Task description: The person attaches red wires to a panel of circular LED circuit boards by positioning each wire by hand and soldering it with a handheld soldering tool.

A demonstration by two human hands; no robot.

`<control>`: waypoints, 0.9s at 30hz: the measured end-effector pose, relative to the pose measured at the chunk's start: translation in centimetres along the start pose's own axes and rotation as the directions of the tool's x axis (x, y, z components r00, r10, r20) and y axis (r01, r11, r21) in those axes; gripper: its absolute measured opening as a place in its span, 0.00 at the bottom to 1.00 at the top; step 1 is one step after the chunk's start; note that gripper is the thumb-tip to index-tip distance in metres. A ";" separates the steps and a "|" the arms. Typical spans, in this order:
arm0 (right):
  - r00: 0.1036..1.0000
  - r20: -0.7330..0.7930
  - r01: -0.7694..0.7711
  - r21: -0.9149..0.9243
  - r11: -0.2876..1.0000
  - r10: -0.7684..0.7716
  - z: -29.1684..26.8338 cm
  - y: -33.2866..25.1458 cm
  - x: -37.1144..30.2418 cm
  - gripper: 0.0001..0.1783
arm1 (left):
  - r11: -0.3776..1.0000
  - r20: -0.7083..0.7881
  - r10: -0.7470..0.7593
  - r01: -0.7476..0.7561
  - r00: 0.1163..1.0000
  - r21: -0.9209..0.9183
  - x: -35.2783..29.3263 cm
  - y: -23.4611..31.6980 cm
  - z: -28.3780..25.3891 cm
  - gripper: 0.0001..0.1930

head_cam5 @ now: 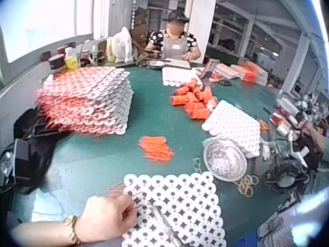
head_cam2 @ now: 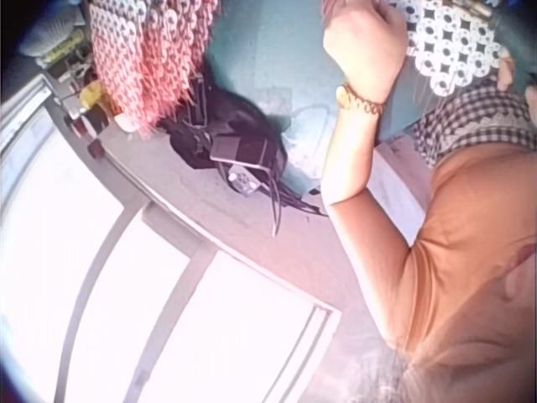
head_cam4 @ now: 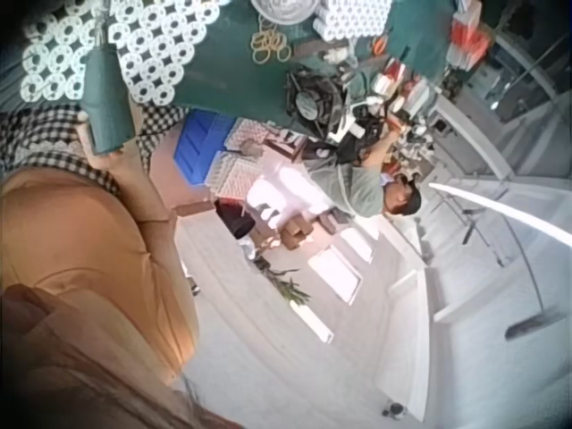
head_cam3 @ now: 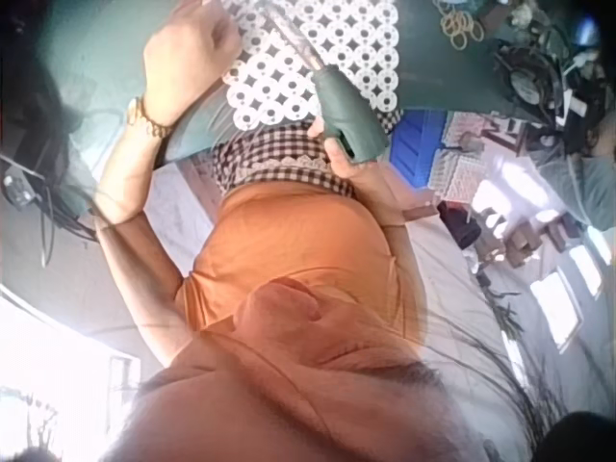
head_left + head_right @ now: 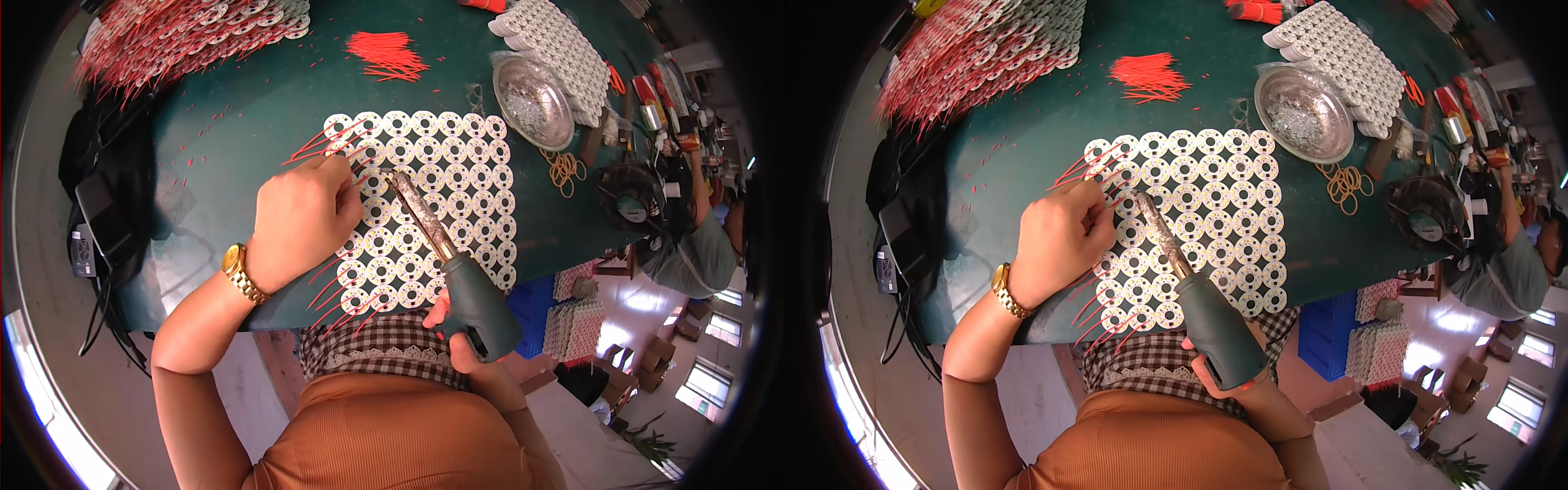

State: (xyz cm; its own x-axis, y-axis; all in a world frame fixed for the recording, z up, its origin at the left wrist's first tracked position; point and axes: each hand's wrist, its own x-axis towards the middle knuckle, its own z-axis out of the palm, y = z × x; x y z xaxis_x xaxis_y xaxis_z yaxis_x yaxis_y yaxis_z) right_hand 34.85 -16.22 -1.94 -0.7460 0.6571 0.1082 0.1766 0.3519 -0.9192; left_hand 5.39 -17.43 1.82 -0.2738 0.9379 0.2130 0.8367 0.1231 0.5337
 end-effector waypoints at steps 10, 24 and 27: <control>0.998 0.046 0.038 0.127 0.991 -0.044 0.3 1.9 -1.6 0.33 | 0.984 0.057 -0.163 0.166 0.985 -0.061 1.4 -0.4 -4.7 0.10; 0.996 0.086 0.002 -0.100 0.995 0.007 -1.0 2.5 -2.4 0.37 | 0.998 0.063 0.052 -0.054 0.997 0.021 -0.4 1.0 0.1 0.08; 0.992 0.122 0.068 -0.216 0.974 -0.043 -1.4 2.0 -1.9 0.38 | 0.999 0.060 0.047 -0.047 0.997 0.001 -0.5 1.0 0.0 0.07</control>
State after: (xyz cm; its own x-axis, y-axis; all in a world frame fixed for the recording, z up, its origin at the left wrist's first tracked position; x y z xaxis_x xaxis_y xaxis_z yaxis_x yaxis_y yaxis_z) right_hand 37.56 -15.86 -3.43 -0.8254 0.5556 0.1005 0.2597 0.5317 -0.8061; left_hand 6.43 -17.77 2.24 -0.2049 0.9605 0.1881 0.8489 0.0787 0.5226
